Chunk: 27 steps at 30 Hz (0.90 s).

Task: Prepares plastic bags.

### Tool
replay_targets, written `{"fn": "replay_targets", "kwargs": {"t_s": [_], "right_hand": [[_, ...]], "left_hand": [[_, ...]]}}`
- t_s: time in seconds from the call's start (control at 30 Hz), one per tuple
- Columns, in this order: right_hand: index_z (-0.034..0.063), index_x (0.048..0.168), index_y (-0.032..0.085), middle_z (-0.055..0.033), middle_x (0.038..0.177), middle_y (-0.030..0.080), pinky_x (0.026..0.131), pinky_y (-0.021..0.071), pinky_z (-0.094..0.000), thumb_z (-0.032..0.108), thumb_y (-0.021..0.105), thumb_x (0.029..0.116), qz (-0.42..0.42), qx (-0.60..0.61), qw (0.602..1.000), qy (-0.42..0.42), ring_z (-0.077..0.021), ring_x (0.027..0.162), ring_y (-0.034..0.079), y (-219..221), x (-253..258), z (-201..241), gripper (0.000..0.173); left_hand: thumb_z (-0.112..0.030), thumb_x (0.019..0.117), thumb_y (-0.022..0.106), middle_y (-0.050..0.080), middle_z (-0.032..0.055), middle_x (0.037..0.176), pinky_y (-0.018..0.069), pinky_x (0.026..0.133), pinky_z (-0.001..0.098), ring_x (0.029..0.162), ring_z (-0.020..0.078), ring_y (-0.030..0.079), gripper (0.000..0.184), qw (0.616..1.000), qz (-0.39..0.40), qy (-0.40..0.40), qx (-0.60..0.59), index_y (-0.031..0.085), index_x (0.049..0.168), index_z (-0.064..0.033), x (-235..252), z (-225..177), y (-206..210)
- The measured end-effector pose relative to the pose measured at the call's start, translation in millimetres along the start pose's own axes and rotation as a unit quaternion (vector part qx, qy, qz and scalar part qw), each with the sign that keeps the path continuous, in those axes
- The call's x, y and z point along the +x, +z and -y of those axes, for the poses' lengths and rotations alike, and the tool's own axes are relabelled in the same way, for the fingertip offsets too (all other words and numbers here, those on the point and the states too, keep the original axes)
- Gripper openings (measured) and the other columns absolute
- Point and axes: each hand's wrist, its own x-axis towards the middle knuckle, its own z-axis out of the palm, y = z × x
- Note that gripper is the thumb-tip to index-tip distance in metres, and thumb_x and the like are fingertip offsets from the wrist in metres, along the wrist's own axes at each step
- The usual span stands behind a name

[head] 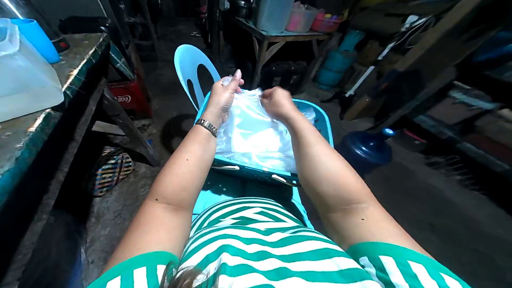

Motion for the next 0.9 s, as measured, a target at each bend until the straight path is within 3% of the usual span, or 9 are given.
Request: {"fn": "replay_targets", "kwargs": {"t_s": [0.07,0.2,0.33,0.43,0.53,0.67,0.73,0.8,0.9], "right_hand": [[-0.0108,0.117,0.066,-0.0333,0.121,0.064,0.101,0.0438,-0.0667,0.013,0.056,0.1043,0.137,-0.026,0.99,0.026,-0.0478,0.118,0.06,19.4,-4.9,0.3,0.029],[-0.0077,0.135,0.055,-0.0246,0.137,0.057,0.11,0.0404,-0.0442,0.012,0.041,0.1107,0.273,0.035,0.96,0.058,-0.0287,0.126,0.055,23.6,-22.5,15.6,0.034],[-0.0109,0.113,0.066,-0.0332,0.117,0.065,0.096,0.0456,-0.0687,0.011,0.071,0.0931,0.161,-0.061,0.985,0.029,-0.0483,0.114,0.062,21.9,1.3,-5.0,0.03],[-0.0079,0.102,0.071,-0.0304,0.103,0.068,0.089,0.0474,-0.0699,0.005,0.082,0.081,0.081,-0.07,0.994,-0.009,-0.0477,0.102,0.065,-3.8,3.8,-0.9,0.027],[-0.0039,0.113,0.068,-0.0204,0.103,0.068,0.087,0.0516,-0.0538,0.01,0.063,0.0996,0.016,0.076,0.997,-0.023,-0.0306,0.092,0.065,-17.8,5.1,-7.4,0.02],[0.0003,0.116,0.066,-0.0029,0.094,0.066,0.071,0.0529,-0.0273,0.036,0.03,0.113,-0.057,0.312,0.947,-0.053,-0.0069,0.077,0.061,-15.6,-0.4,-0.5,0.051],[-0.0004,0.119,0.064,-0.0032,0.1,0.068,0.078,0.0542,-0.0261,0.025,0.047,0.1086,-0.022,0.34,0.935,-0.094,-0.0055,0.084,0.063,-14.6,-3.7,2.7,0.032],[-0.0004,0.103,0.068,-0.0006,0.086,0.067,0.075,0.0529,-0.0238,0.011,0.07,0.0947,-0.032,0.286,0.95,-0.121,-0.0022,0.075,0.06,-10.4,-3.2,4.0,0.014],[0.002,0.096,0.07,0.0045,0.078,0.065,0.069,0.0508,-0.0191,0.012,0.066,0.0984,-0.06,0.264,0.956,-0.111,0.0026,0.067,0.057,-8.4,-2.4,4.7,0.011]], "left_hand": [[-0.035,0.1112,0.041,0.058,-0.0017,0.077,0.0525,0.069,0.0246,0.07,0.0075,0.059,0.038,1.0,0.015,0.006,-0.023,0.065,0.105,-0.0054,-2.7,-1.8,1.7],[-0.027,0.1083,0.051,0.063,-0.0011,0.086,0.0541,0.076,0.0241,0.079,0.0059,0.062,0.028,0.997,0.047,0.054,-0.036,0.065,0.114,-0.0034,-6.3,-2.1,0.3],[-0.003,0.0907,0.073,0.066,0.0011,0.092,0.0557,0.079,0.022,0.083,0.0045,0.064,0.03,0.991,0.067,0.107,-0.052,0.063,0.119,0.0009,-4.4,3.8,-2.0],[0.003,0.0885,0.072,0.067,0.0028,0.099,0.0563,0.08,0.0219,0.086,0.0052,0.065,0.039,0.989,0.082,0.106,-0.065,0.06,0.125,0.0021,-4.2,2.6,-2.2],[0.005,0.0899,0.07,0.068,0.0049,0.105,0.0564,0.083,0.0224,0.091,0.0056,0.066,0.039,0.988,0.089,0.1,-0.074,0.059,0.128,0.0025,-2.9,2.1,-1.4],[0.005,0.0914,0.068,0.07,0.0039,0.103,0.0564,0.083,0.022,0.09,0.0051,0.067,0.037,0.987,0.104,0.102,-0.066,0.059,0.128,0.0032,-2.1,4.3,-1.3],[0.005,0.0922,0.067,0.07,0.0039,0.102,0.0567,0.083,0.0227,0.09,0.0053,0.067,0.033,0.987,0.106,0.105,-0.064,0.061,0.125,0.0037,-1.6,5.7,-2.3],[0.003,0.093,0.066,0.069,0.0018,0.096,0.0567,0.081,0.0227,0.085,0.0045,0.066,0.022,0.989,0.095,0.105,-0.053,0.065,0.115,0.0024,-3.2,5.1,-2.4],[-0.005,0.0963,0.067,0.066,-0.0027,0.082,0.0565,0.074,0.0218,0.075,0.0027,0.064,0.003,0.992,0.09,0.078,-0.033,0.067,0.098,-0.0033,-8.5,1.1,0.4]]}}
